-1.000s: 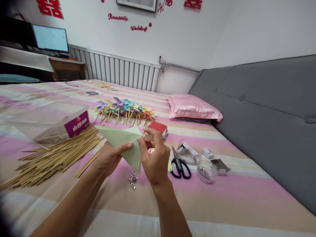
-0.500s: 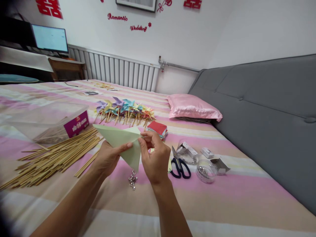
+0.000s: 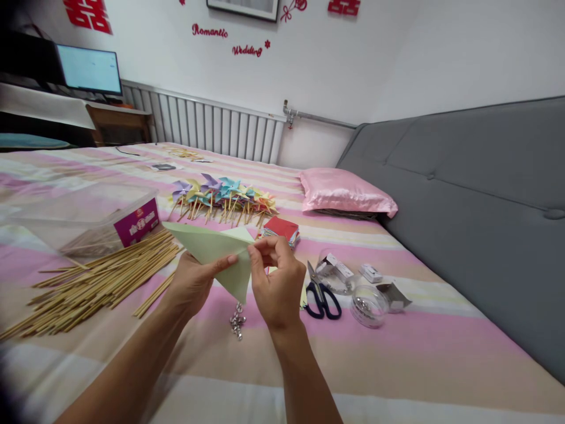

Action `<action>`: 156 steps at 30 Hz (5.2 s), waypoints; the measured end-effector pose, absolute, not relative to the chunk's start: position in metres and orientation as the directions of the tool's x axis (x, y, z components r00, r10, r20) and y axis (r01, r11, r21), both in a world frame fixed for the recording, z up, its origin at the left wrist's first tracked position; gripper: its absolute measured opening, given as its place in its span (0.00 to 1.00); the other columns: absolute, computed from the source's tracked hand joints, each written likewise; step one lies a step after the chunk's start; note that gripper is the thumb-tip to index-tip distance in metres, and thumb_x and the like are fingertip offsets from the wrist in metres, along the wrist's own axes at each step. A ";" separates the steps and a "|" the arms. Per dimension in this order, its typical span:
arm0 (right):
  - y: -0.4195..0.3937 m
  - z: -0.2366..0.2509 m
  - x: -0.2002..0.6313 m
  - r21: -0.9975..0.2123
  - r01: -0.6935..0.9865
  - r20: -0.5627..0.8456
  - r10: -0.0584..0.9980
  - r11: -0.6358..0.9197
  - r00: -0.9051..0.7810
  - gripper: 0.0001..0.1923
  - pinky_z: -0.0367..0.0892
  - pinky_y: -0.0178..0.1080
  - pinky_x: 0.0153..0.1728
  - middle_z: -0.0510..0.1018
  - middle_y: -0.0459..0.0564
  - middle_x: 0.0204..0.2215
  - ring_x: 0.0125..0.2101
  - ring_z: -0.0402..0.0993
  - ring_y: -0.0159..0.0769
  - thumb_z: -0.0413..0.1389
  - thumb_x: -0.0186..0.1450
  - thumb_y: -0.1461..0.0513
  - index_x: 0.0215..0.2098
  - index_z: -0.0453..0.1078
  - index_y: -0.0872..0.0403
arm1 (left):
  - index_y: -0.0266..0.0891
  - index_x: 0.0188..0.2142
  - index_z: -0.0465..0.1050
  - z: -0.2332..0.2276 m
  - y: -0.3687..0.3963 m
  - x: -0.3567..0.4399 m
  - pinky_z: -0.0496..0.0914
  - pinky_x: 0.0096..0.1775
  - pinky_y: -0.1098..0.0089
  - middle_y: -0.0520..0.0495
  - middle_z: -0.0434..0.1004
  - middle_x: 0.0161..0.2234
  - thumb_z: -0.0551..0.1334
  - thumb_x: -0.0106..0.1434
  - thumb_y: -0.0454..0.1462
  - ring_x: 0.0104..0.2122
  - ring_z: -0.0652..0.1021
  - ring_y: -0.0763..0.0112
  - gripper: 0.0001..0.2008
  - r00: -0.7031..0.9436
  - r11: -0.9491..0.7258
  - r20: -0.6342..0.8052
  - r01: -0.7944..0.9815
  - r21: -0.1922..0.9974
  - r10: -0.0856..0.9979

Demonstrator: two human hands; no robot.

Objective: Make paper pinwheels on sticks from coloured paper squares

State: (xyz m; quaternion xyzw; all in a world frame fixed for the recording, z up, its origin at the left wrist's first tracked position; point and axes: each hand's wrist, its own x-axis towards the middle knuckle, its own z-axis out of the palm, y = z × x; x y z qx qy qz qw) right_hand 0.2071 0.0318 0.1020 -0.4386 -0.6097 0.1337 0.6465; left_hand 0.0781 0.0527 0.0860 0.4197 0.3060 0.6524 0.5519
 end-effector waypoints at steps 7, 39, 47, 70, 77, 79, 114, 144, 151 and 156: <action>0.031 0.102 0.208 -0.758 0.343 0.640 0.732 0.554 0.233 0.04 0.71 0.33 0.27 0.76 0.44 0.23 0.24 0.75 0.32 0.57 0.60 0.61 0.31 0.66 0.53 | 0.34 0.33 0.78 0.087 0.052 0.079 0.72 0.37 0.66 0.42 0.81 0.33 0.73 0.41 0.33 0.33 0.78 0.62 0.16 -0.047 -0.201 0.202 -0.462 0.864 0.978; 0.041 0.098 0.218 -0.784 0.246 0.620 0.692 0.570 0.370 0.14 0.71 0.38 0.31 0.79 0.46 0.26 0.26 0.77 0.35 0.60 0.58 0.60 0.39 0.60 0.52 | 0.37 0.33 0.80 0.088 0.053 0.072 0.69 0.31 0.77 0.44 0.80 0.32 0.71 0.47 0.38 0.31 0.76 0.72 0.13 0.296 0.157 -0.037 -0.392 0.907 0.954; 0.042 0.099 0.219 -0.798 0.205 0.599 0.710 0.567 0.369 0.14 0.71 0.36 0.29 0.78 0.46 0.25 0.25 0.76 0.34 0.60 0.58 0.60 0.39 0.60 0.52 | 0.37 0.31 0.80 0.089 0.053 0.070 0.71 0.33 0.78 0.44 0.81 0.31 0.72 0.46 0.39 0.32 0.77 0.73 0.12 0.308 0.203 -0.078 -0.397 0.895 0.948; 0.049 0.082 0.206 -0.958 0.139 0.250 0.968 0.250 -0.019 0.31 0.71 0.40 0.35 0.80 0.51 0.35 0.33 0.78 0.41 0.66 0.47 0.60 0.49 0.64 0.53 | 0.30 0.25 0.77 0.095 0.057 0.073 0.72 0.25 0.80 0.48 0.78 0.25 0.71 0.46 0.31 0.21 0.74 0.80 0.07 0.034 0.122 -0.131 -0.648 0.751 0.991; 0.046 0.087 0.203 -0.957 0.145 0.266 0.959 0.251 0.094 0.25 0.71 0.38 0.32 0.81 0.51 0.31 0.29 0.79 0.41 0.64 0.50 0.59 0.45 0.66 0.54 | 0.32 0.33 0.77 0.091 0.057 0.074 0.63 0.16 0.84 0.45 0.79 0.29 0.70 0.50 0.34 0.24 0.75 0.78 0.10 0.001 0.080 -0.104 -0.651 0.755 0.995; 0.046 0.087 0.203 -0.956 0.139 0.272 0.958 0.258 0.096 0.24 0.71 0.38 0.30 0.81 0.50 0.29 0.28 0.78 0.40 0.63 0.50 0.59 0.45 0.66 0.54 | 0.32 0.32 0.77 0.091 0.058 0.074 0.64 0.17 0.84 0.45 0.79 0.29 0.71 0.49 0.35 0.24 0.76 0.78 0.11 -0.008 0.072 -0.101 -0.657 0.751 0.995; 0.049 0.084 0.189 -0.949 -0.228 0.211 0.976 0.216 0.046 0.16 0.67 0.32 0.27 0.77 0.45 0.23 0.24 0.72 0.29 0.66 0.47 0.59 0.31 0.73 0.58 | 0.37 0.33 0.75 0.088 0.057 0.085 0.64 0.24 0.79 0.52 0.79 0.28 0.69 0.50 0.33 0.26 0.76 0.79 0.09 -0.178 -0.039 -0.200 -0.831 0.554 0.964; 0.061 0.085 0.210 -0.849 -0.422 0.051 0.846 0.316 0.531 0.18 0.68 0.31 0.24 0.78 0.47 0.26 0.21 0.72 0.27 0.62 0.52 0.53 0.36 0.74 0.56 | 0.39 0.31 0.73 0.084 0.065 0.077 0.60 0.26 0.77 0.57 0.73 0.25 0.75 0.40 0.37 0.24 0.71 0.82 0.18 -0.179 0.011 -0.277 -0.821 0.570 0.944; 0.050 0.077 0.178 -0.923 -0.348 0.123 0.983 0.163 0.136 0.15 0.64 0.31 0.23 0.78 0.46 0.23 0.20 0.71 0.28 0.65 0.49 0.54 0.28 0.73 0.57 | 0.36 0.31 0.74 0.082 0.056 0.089 0.63 0.26 0.75 0.52 0.77 0.28 0.73 0.44 0.37 0.25 0.72 0.78 0.15 -0.074 0.029 -0.155 -0.818 0.574 0.985; 0.048 0.075 0.172 -0.925 -0.340 0.116 0.979 0.169 0.170 0.13 0.61 0.31 0.22 0.74 0.44 0.16 0.18 0.67 0.27 0.66 0.49 0.57 0.24 0.74 0.59 | 0.34 0.31 0.75 0.082 0.051 0.096 0.64 0.27 0.74 0.50 0.77 0.28 0.72 0.44 0.38 0.25 0.72 0.77 0.15 -0.024 0.051 -0.118 -0.805 0.591 0.993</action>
